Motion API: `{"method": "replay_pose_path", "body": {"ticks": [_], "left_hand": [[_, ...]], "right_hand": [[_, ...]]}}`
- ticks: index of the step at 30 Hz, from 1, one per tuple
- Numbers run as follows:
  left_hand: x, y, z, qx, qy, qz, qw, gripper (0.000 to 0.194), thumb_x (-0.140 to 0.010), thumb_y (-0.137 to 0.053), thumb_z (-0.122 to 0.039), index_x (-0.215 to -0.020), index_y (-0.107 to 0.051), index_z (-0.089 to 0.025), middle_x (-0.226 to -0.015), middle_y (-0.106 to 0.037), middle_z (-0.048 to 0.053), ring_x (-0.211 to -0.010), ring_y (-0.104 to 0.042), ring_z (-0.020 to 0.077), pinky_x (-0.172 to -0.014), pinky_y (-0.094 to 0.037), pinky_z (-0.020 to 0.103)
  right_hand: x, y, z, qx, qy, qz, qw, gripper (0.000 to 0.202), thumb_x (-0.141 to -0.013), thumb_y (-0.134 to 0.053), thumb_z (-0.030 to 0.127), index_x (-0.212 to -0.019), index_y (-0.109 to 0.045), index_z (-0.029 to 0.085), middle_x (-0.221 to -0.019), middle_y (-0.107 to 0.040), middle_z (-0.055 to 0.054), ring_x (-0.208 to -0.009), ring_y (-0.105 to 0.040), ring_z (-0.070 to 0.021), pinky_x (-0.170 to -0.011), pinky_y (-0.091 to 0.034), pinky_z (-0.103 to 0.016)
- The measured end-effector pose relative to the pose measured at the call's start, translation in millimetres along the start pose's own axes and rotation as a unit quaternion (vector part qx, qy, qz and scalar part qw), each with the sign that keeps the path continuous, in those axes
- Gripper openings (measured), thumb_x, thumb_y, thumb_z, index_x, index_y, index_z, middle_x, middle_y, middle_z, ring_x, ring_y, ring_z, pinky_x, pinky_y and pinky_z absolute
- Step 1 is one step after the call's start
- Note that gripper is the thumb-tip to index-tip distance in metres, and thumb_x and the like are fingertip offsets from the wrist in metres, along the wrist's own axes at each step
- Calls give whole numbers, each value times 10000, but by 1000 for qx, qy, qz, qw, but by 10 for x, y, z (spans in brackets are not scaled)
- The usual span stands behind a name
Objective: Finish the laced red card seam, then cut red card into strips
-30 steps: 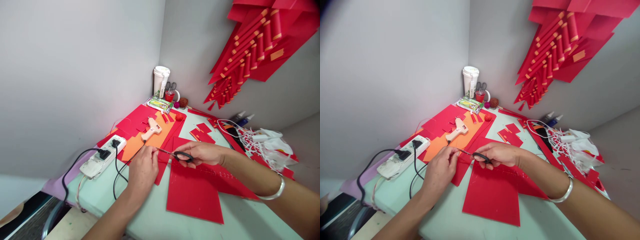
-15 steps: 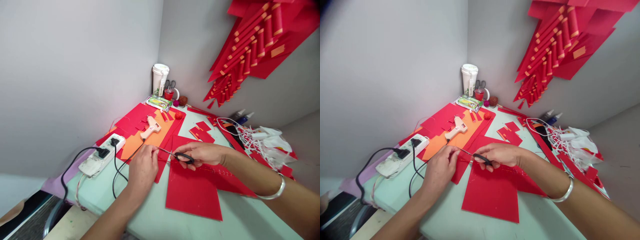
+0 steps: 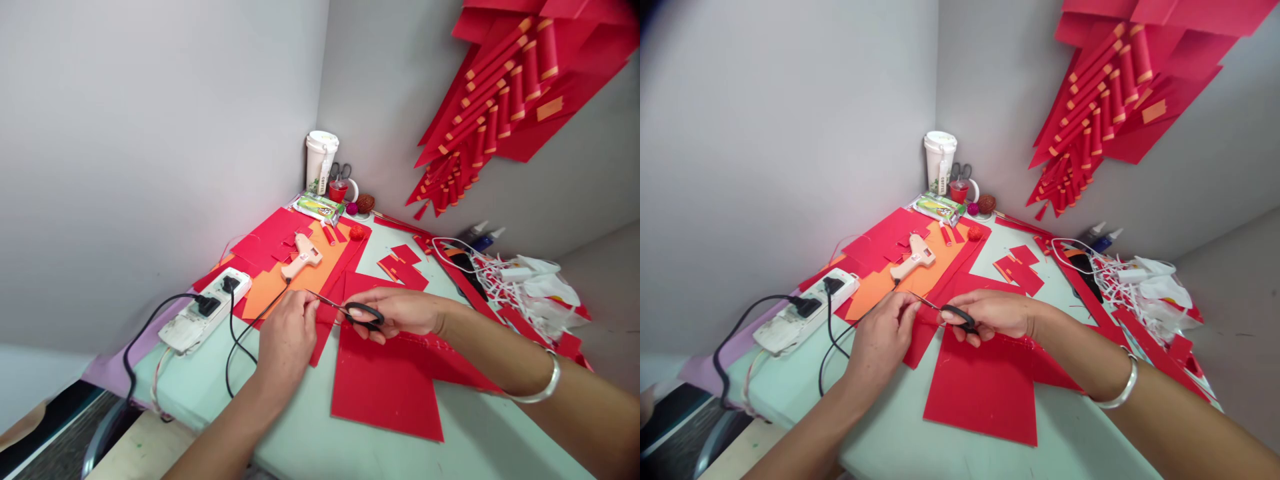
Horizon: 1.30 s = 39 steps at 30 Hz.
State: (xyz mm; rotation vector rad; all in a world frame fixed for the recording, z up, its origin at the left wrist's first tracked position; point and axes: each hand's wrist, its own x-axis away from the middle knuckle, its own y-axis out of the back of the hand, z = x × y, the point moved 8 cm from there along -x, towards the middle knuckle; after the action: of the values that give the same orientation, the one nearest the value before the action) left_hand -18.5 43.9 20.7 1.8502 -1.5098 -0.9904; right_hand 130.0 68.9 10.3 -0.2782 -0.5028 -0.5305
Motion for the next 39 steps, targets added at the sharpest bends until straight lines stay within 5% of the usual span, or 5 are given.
{"method": "replay_pose_path", "body": {"ticks": [17,27,35,39], "left_hand": [[-10,15,49,21,9,-7,1000,177,-941,-382,-246,-857,-535,-221,-882,-625,33,-823,-602,215,-723,-404,318],[-35,38,97,89,45,-4,995,154,-917,-380,-291,-853,-508,-232,-909,-598,44,-858,-572,227,-774,-400,341],[3,-52,170,216,131,70,965,187,-911,-421,-368,-818,-523,-241,-535,-559,-56,-507,-545,165,-554,-404,269],[5,-79,176,262,155,82,949,206,-901,-444,-378,-786,-532,-231,-510,-554,-64,-472,-519,142,-515,-377,242]], "right_hand": [[17,36,26,34,7,-5,999,269,-850,-653,416,-895,-606,155,-695,-540,32,-497,-462,-43,-406,-225,-178],[187,122,31,10,5,32,999,417,-831,-646,401,-1161,-620,146,-961,-656,-80,-753,-636,-129,-553,-440,-190],[251,51,78,-26,22,-12,999,389,-790,-659,428,-1055,-658,143,-811,-658,-56,-556,-556,-85,-384,-276,-163],[219,-15,44,-40,14,-23,999,341,-798,-665,428,-988,-659,145,-774,-645,-40,-507,-524,-67,-354,-213,-164]]}}
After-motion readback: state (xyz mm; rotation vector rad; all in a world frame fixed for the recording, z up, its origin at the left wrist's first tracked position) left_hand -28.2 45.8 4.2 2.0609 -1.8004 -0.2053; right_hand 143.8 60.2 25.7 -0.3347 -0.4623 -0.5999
